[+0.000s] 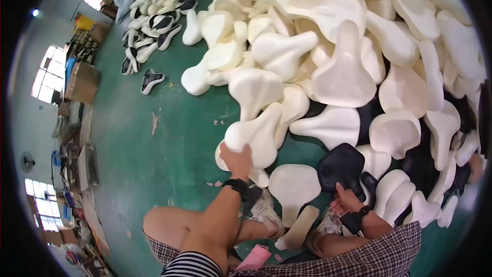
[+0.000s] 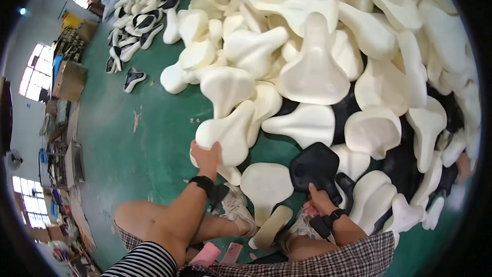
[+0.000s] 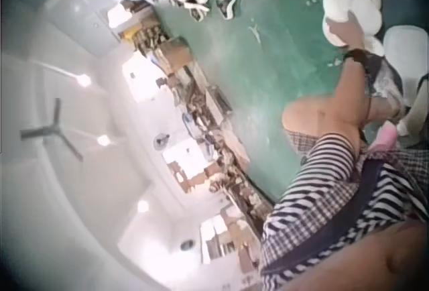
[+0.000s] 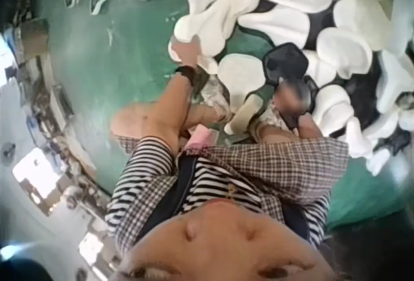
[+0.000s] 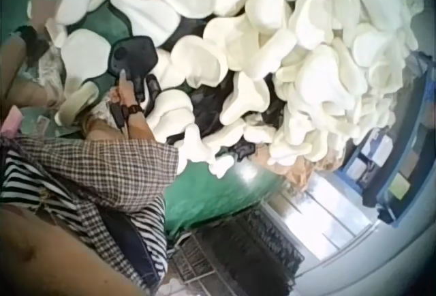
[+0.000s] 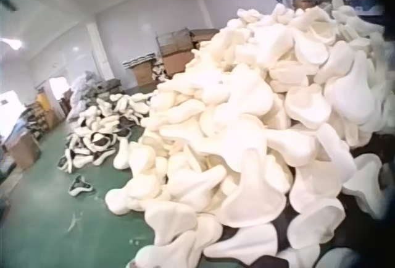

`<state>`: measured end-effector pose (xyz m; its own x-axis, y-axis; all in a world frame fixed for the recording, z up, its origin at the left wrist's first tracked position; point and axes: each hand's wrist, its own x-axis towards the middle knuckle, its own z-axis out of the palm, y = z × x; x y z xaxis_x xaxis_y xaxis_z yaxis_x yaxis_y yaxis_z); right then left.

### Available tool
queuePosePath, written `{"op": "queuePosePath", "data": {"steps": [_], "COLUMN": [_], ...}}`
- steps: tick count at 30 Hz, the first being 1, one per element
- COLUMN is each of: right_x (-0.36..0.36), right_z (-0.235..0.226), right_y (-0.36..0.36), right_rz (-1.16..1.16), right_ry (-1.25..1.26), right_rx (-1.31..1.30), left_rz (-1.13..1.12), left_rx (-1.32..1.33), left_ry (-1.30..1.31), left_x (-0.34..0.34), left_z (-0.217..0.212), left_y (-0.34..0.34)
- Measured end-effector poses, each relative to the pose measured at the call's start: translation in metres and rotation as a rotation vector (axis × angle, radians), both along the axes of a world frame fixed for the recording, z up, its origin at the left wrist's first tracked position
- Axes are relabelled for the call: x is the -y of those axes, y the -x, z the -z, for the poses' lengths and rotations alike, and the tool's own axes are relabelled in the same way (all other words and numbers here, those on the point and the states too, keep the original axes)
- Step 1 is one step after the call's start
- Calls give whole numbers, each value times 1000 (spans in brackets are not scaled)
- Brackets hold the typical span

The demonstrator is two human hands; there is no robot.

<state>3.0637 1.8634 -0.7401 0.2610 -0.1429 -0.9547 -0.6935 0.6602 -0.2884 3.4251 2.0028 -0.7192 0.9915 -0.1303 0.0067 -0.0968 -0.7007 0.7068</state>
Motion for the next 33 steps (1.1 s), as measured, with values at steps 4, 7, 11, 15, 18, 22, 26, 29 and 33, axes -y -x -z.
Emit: {"op": "queuePosePath", "data": {"steps": [4,7,11,15,18,22,26,29,33], "right_x": [-19,-12,12,33,51,61,59,64,70], "right_z": [31,22,-15,-52,-100,-131,-139,-145,-150], "right_y": [5,7,17,15,3,-14,-25,-21,-30], "right_rz": [368,713,624,405,381,371,451,503,525], "right_ry": [276,436,747,1184,1365,1464,1376,1413,1392], "right_rx": [94,200,245,333,323,383,452,412,433], "left_rz": [237,581,394,220,438,248,462,625,256], "left_rx": [182,-124,74,-492,-1008,-570,-441,-597,-881], "left_ry": [374,491,242,151,276,376,385,419,368], "left_x": [33,40,58,17,24,43,75,100,84], "left_z": [-50,-69,-52,49,44,64,29,10,45], "left_y": [39,50,38,3,45,64,45,59,50]}}
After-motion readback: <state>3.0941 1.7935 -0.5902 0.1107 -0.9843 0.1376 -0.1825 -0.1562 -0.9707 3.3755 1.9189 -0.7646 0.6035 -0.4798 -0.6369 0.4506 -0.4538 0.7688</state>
